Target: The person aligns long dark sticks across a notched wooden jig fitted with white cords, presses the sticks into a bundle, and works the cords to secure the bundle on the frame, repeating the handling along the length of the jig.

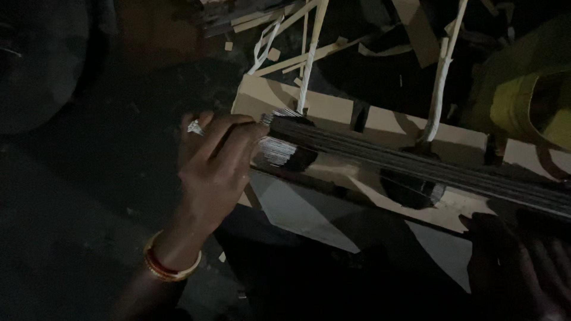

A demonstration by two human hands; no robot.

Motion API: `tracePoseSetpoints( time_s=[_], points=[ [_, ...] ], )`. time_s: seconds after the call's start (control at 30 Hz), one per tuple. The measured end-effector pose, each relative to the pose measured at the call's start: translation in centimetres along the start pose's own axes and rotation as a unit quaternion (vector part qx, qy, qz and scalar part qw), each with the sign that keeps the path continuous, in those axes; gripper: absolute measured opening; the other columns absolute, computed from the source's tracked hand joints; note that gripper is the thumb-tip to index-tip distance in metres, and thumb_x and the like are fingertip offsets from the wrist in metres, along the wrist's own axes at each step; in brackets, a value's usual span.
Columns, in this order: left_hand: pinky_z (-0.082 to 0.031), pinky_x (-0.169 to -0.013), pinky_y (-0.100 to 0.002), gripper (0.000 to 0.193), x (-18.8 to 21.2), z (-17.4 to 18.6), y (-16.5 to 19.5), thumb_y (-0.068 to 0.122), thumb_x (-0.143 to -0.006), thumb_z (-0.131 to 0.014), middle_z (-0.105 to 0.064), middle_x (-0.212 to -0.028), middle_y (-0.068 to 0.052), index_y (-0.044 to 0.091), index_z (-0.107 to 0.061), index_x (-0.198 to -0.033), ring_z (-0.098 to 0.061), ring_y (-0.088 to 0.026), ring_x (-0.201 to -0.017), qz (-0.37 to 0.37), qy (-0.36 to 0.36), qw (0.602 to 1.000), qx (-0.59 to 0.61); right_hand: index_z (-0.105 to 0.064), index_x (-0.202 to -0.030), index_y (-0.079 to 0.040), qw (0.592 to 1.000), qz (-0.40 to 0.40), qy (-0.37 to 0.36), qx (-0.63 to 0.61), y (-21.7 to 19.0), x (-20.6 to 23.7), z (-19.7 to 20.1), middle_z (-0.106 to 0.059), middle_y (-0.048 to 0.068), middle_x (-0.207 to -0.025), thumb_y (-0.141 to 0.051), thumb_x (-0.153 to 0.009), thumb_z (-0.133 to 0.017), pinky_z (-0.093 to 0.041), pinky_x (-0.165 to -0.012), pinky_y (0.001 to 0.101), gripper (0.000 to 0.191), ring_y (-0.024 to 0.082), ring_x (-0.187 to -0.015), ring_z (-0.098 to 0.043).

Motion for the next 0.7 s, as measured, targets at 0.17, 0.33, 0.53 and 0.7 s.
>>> tracePoseSetpoints(
  time_s=[0.17,0.33,0.53,0.7],
  points=[
    [-0.043,-0.091,-0.040,0.008,0.1,0.1,-1.7,0.009,-0.102,-0.077,-0.069,-0.101,-0.002,0.009,-0.072,-0.108,-0.061,-0.017,-0.091,0.055,-0.016,0.998,0.031,-0.074,-0.108,0.000,1.000,0.007,0.010,-0.004,-0.4,-0.8,-0.6,-0.076,0.014,-0.101,-0.019,-0.090,-0.082,-0.055,-0.083,0.0403,0.027,0.028,-0.093,-0.072],
    [-0.043,-0.094,-0.038,0.011,0.9,0.4,-2.4,0.007,-0.103,-0.075,-0.072,-0.106,-0.002,0.012,-0.075,-0.113,-0.063,-0.017,-0.097,0.048,0.001,0.999,0.013,-0.075,-0.108,0.000,1.000,0.009,0.020,-0.001,-0.7,-2.0,0.0,-0.077,0.013,-0.101,-0.017,-0.093,-0.082,-0.056,-0.081,0.0386,0.023,0.027,-0.092,-0.073],
    [-0.048,-0.103,-0.042,0.014,2.5,0.0,-1.4,0.007,-0.107,-0.071,-0.066,-0.124,-0.008,0.011,-0.077,-0.119,-0.064,-0.022,-0.112,0.085,0.006,0.996,0.010,-0.077,-0.099,0.001,0.999,-0.025,0.027,0.019,0.4,-2.5,1.5,-0.078,0.014,-0.094,-0.013,-0.089,-0.085,-0.054,-0.074,0.0395,0.018,0.028,-0.083,-0.072],
    [-0.049,-0.088,-0.032,0.015,2.0,-0.6,-0.2,0.010,-0.110,-0.078,-0.064,-0.124,-0.007,0.009,-0.076,-0.125,-0.062,-0.019,-0.110,0.082,-0.072,0.994,-0.023,-0.076,-0.111,-0.003,0.991,-0.059,0.116,-0.039,0.9,-1.6,2.3,-0.075,0.010,-0.110,-0.013,-0.102,-0.088,-0.055,-0.087,0.0396,0.018,0.028,-0.103,-0.072]
  ],
)
Point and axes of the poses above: each hand's wrist, its own x-axis away from the middle knuckle, its own z-axis out of the back of the hand, y = z × x, the point moved 7 cm from there along -x, towards the middle knuckle
